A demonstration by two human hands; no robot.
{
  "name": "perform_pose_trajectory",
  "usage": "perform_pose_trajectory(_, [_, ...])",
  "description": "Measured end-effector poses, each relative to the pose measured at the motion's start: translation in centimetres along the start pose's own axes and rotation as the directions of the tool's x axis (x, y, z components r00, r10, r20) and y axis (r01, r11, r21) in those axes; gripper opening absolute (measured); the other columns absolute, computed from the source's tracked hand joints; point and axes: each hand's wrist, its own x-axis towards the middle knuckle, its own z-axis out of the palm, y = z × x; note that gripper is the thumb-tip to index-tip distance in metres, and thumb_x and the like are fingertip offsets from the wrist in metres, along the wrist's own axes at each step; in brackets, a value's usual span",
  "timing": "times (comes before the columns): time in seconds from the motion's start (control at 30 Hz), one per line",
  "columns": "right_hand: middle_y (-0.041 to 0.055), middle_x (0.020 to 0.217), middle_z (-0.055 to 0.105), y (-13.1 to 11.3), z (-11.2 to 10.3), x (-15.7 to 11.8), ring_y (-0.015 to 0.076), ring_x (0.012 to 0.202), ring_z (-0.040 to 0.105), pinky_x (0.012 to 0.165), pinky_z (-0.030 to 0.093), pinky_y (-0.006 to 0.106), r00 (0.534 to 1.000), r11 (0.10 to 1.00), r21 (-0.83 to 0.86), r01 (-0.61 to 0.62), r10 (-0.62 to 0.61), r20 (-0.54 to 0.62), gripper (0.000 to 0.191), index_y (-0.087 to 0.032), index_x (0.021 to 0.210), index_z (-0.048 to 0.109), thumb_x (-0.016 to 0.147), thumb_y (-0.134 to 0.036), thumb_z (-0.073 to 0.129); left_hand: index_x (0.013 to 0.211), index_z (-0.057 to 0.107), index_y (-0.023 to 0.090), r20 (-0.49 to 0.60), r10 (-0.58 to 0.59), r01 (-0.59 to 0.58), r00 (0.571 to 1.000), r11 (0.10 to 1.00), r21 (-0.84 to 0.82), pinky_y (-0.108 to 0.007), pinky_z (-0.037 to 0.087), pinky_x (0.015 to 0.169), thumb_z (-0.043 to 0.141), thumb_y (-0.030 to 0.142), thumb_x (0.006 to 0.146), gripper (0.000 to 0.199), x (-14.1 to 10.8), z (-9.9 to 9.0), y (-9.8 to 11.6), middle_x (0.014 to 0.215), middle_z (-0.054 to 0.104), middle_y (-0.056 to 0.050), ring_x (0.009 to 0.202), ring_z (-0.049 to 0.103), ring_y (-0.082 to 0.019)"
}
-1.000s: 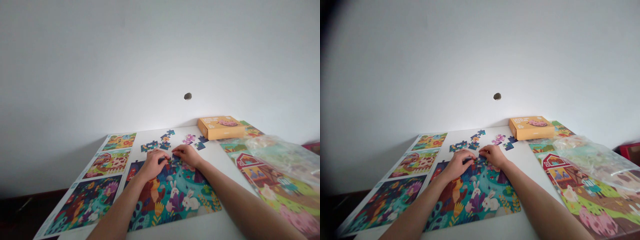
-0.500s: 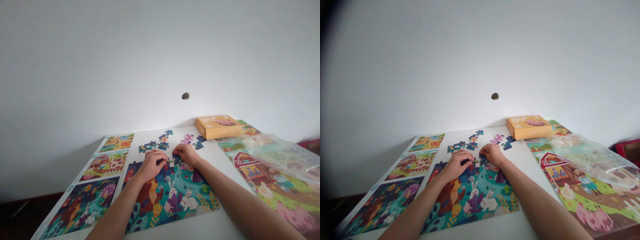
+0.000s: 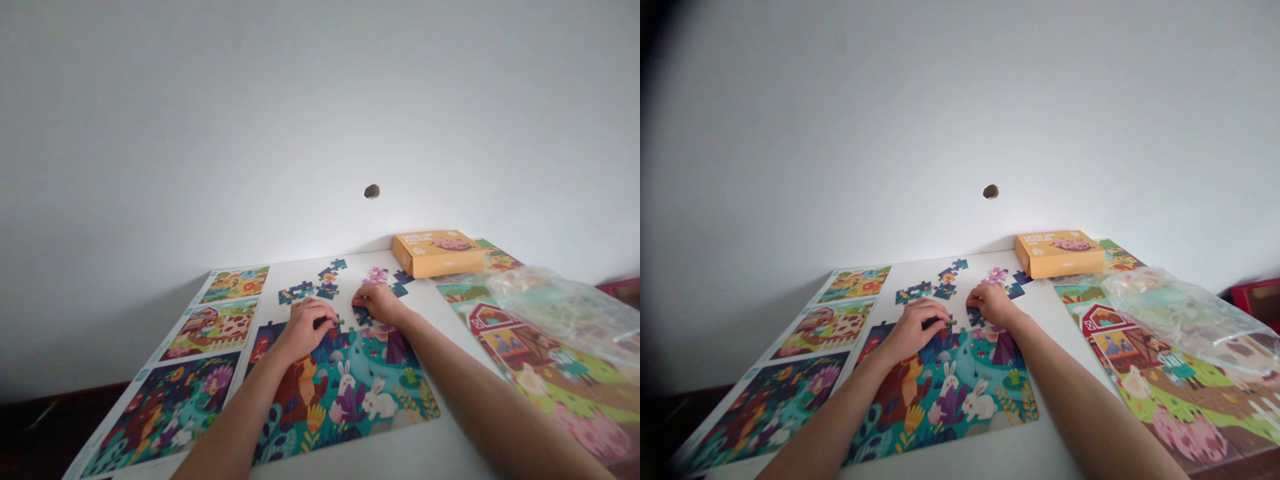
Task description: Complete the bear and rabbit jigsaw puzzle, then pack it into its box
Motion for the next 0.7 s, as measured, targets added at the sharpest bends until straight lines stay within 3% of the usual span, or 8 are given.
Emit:
perform_pose_trajectory(0.3, [0.0011, 0.077, 0.070, -0.35, -0.61, -0.40, 0.0133, 0.069, 0.061, 0.066, 0.041, 0.022, 1.000, 0.998, 0.060, -0.004, 0.003, 0.013, 0.016, -0.020, 0.082, 0.072, 0.081, -0.019, 0.057, 0.080, 0.071, 0.024, -0.010, -0.004, 0.004, 1.000, 1.000, 0.003, -0.037, 0.041, 0.092, 0.063, 0.015, 0.080, 0.011, 0.01, -0.02, 0.07, 0.091, 0.071, -0.002, 0.096, 0.060, -0.020])
perform_pose_trajectory(0.4, [0.0017, 0.076, 0.071, -0.56, -0.19, -0.23, 0.0144, 0.069, 0.062, 0.065, 0.042, 0.023, 0.986, 0.984, 0.128, -0.121, 0.134, -0.102, 0.016, -0.019, 0.083, 0.072, 0.081, -0.023, 0.056, 0.080, 0.071, 0.024, -0.008, -0.003, 0.003, 1.000, 1.000, 0.002, -0.036, 0.042, 0.091, 0.063, 0.014, 0.079, 0.012, 0.02, -0.05, 0.12, 0.091, 0.071, -0.002, 0.096, 0.060, -0.020])
perform_pose_trajectory(0.53, [0.0006, 0.064, 0.069, -0.63, 0.18, 0.05, 0.0152, 0.066, 0.063, 0.069, 0.044, 0.024, 0.917, 0.937, 0.204, -0.284, 0.328, -0.227, 0.017, -0.018, 0.091, 0.070, 0.082, -0.022, 0.056, 0.080, 0.071, 0.025, -0.016, -0.009, 0.009, 1.000, 1.000, 0.020, -0.036, 0.041, 0.092, 0.063, 0.013, 0.079, 0.014, -0.04, -0.17, 0.31, 0.091, 0.071, 0.000, 0.095, 0.060, -0.019])
perform_pose_trajectory(0.6, [0.0017, 0.071, 0.070, -0.49, 0.01, 0.01, 0.0157, 0.072, 0.064, 0.074, 0.044, 0.025, 0.901, 0.937, 0.142, -0.320, 0.347, -0.259, 0.018, -0.019, 0.093, 0.070, 0.082, -0.021, 0.055, 0.080, 0.071, 0.026, -0.019, -0.012, 0.013, 1.000, 0.999, 0.037, -0.036, 0.041, 0.092, 0.062, 0.014, 0.079, 0.014, -0.06, -0.23, 0.46, 0.091, 0.071, 0.000, 0.094, 0.059, -0.019])
perform_pose_trajectory(0.7, [0.0061, 0.097, 0.070, -0.24, -0.60, -0.33, 0.0211, 0.094, 0.061, 0.084, 0.040, 0.031, 0.861, 0.905, -0.095, -0.415, 0.357, -0.362, 0.022, -0.022, 0.099, 0.068, 0.080, -0.021, 0.056, 0.080, 0.070, 0.026, -0.026, -0.004, 0.006, 1.000, 0.998, 0.060, -0.036, 0.041, 0.091, 0.062, 0.016, 0.080, 0.013, -0.04, -0.26, 0.58, 0.091, 0.071, 0.001, 0.094, 0.059, -0.019])
